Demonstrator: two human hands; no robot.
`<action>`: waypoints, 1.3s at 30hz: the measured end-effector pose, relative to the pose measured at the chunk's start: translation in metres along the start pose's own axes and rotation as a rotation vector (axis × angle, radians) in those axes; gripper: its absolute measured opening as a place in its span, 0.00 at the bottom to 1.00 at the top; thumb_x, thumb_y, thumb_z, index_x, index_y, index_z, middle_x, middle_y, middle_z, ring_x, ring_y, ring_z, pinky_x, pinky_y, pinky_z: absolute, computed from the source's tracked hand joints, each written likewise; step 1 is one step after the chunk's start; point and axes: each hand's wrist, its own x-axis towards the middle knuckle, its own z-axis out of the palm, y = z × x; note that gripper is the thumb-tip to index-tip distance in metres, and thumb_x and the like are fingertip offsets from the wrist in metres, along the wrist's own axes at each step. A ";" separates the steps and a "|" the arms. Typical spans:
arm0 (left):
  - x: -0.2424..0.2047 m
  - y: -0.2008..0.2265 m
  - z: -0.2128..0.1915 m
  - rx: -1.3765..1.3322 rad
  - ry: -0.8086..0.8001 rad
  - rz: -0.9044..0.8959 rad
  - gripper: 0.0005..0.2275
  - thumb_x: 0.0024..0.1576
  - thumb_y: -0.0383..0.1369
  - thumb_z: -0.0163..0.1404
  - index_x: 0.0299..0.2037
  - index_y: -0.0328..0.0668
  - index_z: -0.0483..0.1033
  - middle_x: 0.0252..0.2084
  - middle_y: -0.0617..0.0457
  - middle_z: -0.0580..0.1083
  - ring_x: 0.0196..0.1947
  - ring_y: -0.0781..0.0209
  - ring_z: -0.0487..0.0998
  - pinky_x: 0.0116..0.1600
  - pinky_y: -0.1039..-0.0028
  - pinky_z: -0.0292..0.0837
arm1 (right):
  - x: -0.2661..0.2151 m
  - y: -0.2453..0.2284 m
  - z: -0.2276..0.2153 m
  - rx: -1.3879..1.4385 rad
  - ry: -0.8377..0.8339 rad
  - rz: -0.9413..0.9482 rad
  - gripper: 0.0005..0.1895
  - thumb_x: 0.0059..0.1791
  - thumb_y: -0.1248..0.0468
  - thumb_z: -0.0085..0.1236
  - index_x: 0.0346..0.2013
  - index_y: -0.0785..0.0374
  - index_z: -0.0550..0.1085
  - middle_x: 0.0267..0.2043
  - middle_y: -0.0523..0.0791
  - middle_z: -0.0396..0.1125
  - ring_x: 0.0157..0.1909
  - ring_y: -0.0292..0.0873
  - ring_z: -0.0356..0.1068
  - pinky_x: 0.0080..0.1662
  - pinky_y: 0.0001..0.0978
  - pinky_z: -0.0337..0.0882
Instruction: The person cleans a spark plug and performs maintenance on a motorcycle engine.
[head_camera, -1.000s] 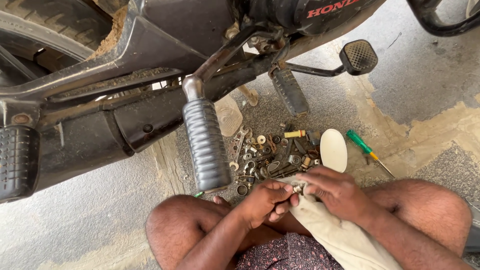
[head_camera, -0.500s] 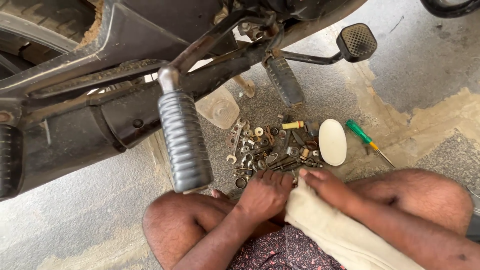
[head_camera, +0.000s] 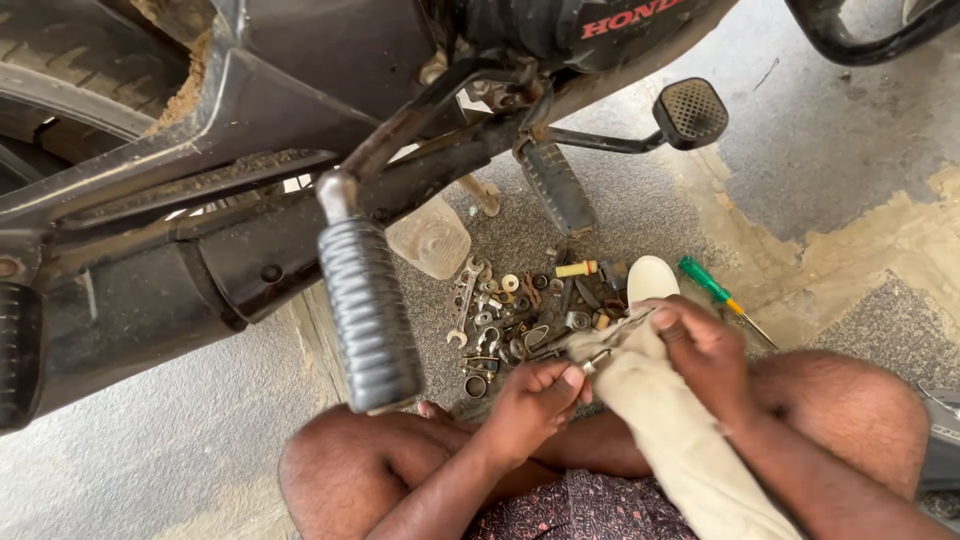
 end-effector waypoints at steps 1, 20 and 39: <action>-0.003 0.003 -0.001 0.000 0.002 0.002 0.15 0.70 0.40 0.44 0.34 0.39 0.75 0.20 0.62 0.62 0.18 0.73 0.58 0.25 0.79 0.51 | 0.003 -0.005 -0.002 0.000 -0.002 -0.002 0.14 0.56 0.63 0.54 0.52 0.64 0.79 0.36 0.42 0.74 0.29 0.35 0.65 0.32 0.31 0.67; -0.017 0.019 -0.001 -0.537 -0.379 -0.074 0.19 0.74 0.42 0.37 0.40 0.36 0.76 0.19 0.61 0.58 0.16 0.71 0.54 0.24 0.77 0.50 | -0.002 -0.001 -0.005 0.291 -0.366 0.061 0.19 0.51 0.63 0.61 0.55 0.67 0.79 0.44 0.47 0.79 0.41 0.35 0.73 0.44 0.28 0.75; -0.006 -0.015 -0.011 -0.195 -0.134 -0.105 0.17 0.74 0.40 0.44 0.35 0.36 0.73 0.20 0.61 0.61 0.16 0.72 0.56 0.23 0.78 0.52 | 0.000 -0.046 0.004 -0.100 -0.340 -0.559 0.08 0.53 0.63 0.57 0.37 0.66 0.77 0.34 0.40 0.73 0.33 0.34 0.75 0.35 0.25 0.74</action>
